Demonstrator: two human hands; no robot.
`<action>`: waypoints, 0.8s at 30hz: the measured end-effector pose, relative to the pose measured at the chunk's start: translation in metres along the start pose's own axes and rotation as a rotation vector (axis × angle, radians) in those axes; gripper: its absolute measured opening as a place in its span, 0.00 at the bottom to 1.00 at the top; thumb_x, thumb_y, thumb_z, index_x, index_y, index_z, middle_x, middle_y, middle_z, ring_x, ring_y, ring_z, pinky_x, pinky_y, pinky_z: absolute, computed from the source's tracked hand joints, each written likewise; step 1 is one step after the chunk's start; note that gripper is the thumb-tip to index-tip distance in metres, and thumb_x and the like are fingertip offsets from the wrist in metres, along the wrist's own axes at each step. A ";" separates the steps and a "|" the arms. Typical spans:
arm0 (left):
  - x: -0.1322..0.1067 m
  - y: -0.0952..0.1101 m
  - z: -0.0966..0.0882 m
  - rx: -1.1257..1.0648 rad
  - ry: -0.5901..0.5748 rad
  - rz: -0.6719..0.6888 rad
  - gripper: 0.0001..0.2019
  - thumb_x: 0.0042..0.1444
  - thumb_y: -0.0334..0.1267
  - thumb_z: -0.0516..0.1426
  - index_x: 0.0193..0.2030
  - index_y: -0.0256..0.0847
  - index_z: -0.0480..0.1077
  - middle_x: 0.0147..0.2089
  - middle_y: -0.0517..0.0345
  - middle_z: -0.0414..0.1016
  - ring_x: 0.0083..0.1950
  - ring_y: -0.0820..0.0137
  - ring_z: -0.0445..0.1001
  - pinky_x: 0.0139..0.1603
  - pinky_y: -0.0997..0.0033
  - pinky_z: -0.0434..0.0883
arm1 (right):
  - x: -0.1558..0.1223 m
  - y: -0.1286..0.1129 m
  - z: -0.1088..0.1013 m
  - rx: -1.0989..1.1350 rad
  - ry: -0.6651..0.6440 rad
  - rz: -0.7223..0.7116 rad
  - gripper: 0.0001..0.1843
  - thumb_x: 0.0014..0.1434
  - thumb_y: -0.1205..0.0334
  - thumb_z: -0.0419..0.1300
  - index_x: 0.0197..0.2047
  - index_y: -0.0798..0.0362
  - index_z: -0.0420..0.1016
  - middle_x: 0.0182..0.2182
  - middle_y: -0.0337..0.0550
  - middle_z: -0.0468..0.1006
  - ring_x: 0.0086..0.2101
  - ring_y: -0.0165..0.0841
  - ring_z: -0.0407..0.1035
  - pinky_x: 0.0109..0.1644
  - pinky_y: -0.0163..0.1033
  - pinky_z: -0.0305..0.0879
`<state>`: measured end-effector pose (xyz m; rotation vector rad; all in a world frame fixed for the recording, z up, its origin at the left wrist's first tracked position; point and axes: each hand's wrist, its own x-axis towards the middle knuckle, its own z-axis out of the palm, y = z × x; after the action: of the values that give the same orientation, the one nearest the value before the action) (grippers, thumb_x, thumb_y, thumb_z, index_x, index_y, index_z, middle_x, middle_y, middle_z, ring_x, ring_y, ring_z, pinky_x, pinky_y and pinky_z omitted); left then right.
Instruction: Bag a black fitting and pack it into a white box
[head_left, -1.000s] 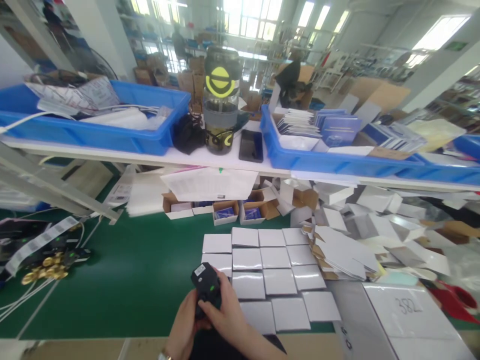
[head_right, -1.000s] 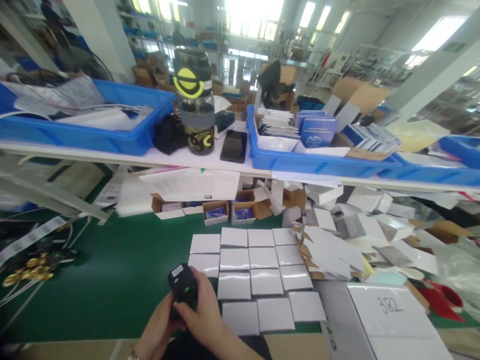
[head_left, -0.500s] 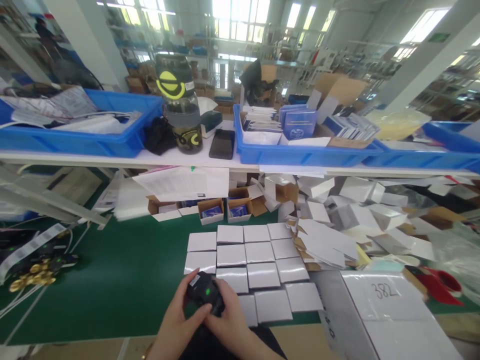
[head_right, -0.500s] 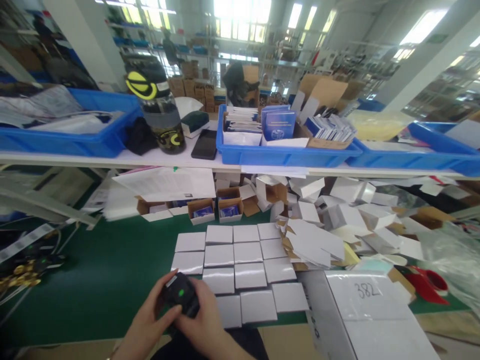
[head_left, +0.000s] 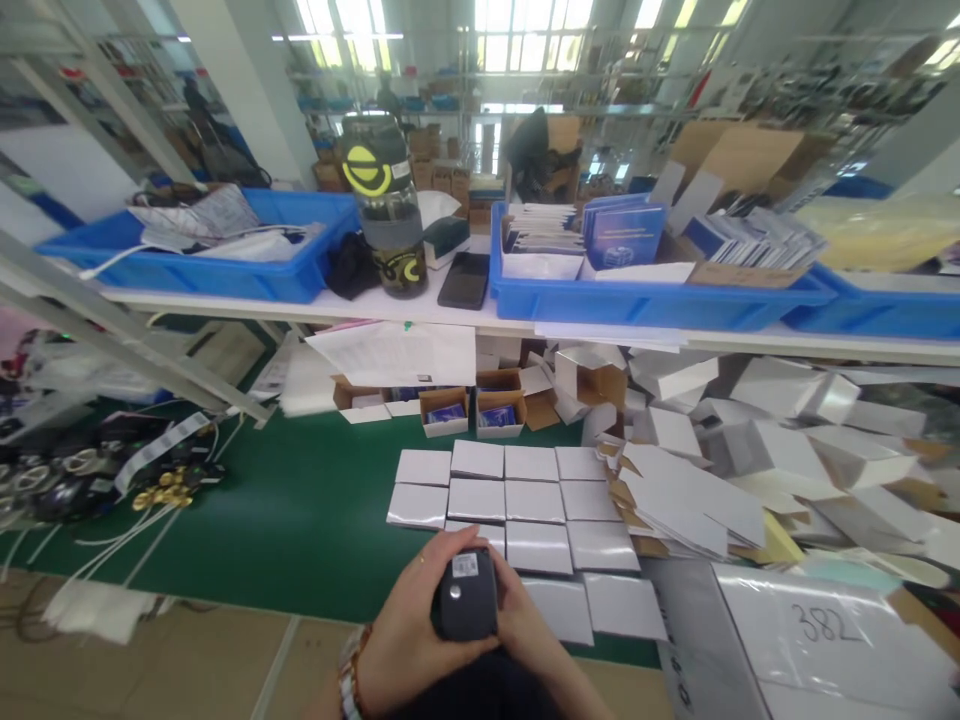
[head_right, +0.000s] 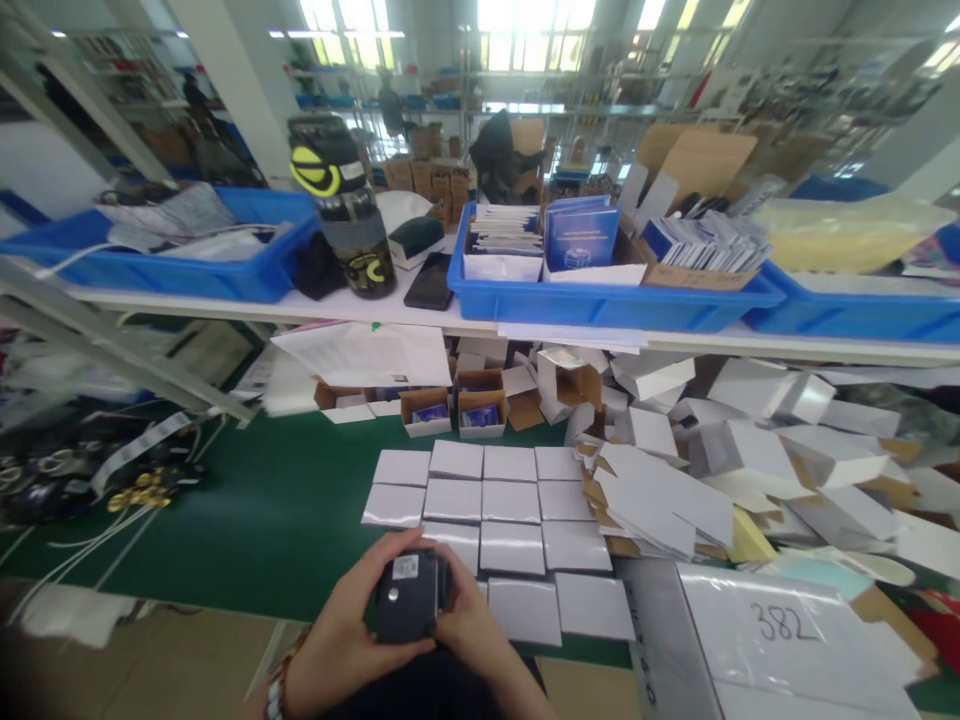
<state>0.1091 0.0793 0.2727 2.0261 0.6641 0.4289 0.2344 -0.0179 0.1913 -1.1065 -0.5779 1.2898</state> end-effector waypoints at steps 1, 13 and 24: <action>-0.001 0.003 0.001 0.021 -0.019 0.028 0.43 0.40 0.40 0.71 0.65 0.47 0.64 0.61 0.49 0.73 0.60 0.53 0.73 0.61 0.53 0.73 | -0.002 -0.004 -0.001 -0.030 -0.015 -0.009 0.35 0.45 0.48 0.74 0.54 0.47 0.70 0.50 0.46 0.77 0.50 0.44 0.71 0.56 0.50 0.67; 0.000 0.025 0.003 0.002 -0.113 0.103 0.44 0.44 0.38 0.69 0.69 0.50 0.58 0.59 0.52 0.74 0.59 0.56 0.73 0.62 0.56 0.71 | -0.011 -0.018 -0.009 -0.214 -0.021 -0.127 0.30 0.54 0.42 0.66 0.56 0.47 0.71 0.49 0.47 0.77 0.49 0.43 0.71 0.55 0.50 0.68; 0.025 0.009 -0.008 -0.551 0.171 -0.381 0.38 0.41 0.37 0.67 0.62 0.42 0.63 0.54 0.49 0.73 0.51 0.59 0.74 0.52 0.63 0.73 | -0.019 -0.008 0.019 -0.216 0.272 0.069 0.29 0.45 0.40 0.70 0.43 0.54 0.78 0.36 0.46 0.80 0.38 0.43 0.72 0.45 0.45 0.68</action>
<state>0.1273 0.0963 0.2857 1.3199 0.9025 0.4952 0.2172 -0.0290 0.2101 -1.4653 -0.4857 1.1283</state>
